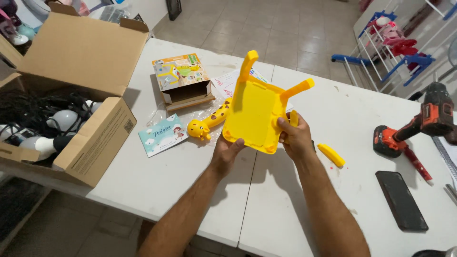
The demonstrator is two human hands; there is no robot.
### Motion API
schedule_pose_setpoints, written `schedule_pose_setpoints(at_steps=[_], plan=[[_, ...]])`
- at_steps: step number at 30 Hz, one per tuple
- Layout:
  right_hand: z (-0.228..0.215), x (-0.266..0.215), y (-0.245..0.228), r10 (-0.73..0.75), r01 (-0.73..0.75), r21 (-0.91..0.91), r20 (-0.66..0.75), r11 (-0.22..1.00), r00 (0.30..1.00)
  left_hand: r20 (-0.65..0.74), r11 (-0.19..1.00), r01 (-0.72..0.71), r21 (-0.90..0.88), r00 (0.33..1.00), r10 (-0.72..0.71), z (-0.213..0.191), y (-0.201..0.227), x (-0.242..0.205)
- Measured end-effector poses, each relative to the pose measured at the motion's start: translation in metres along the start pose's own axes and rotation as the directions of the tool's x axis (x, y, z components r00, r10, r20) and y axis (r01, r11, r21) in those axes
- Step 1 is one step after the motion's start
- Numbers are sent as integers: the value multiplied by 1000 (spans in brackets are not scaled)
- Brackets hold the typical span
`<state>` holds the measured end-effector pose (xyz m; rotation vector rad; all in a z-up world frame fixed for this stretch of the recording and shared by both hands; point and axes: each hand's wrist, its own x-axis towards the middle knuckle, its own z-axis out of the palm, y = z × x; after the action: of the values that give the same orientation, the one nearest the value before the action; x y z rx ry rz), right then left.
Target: Assembling a yellow giraffe-themed plastic drawing board by fitting the board into the frame and attaching it to the base.
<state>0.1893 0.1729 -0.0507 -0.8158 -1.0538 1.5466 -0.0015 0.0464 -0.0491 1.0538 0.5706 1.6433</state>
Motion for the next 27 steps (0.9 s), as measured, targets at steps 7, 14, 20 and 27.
schedule_pose_setpoints(at_steps=[7,14,20,27], plan=[[29,-30,-56,-48,67,-898,51,435,998,-309,995,-22,97,950,51,-8,20,0],[65,-77,-83,-253,464,-837,400,289,881,-304,989,77,128,952,-35,1,15,-5],[80,-89,-73,-298,677,-701,612,226,733,-216,982,123,141,972,-90,14,21,-10],[92,-97,-78,-53,468,-852,470,234,881,-108,974,128,188,988,-109,16,18,-13]])
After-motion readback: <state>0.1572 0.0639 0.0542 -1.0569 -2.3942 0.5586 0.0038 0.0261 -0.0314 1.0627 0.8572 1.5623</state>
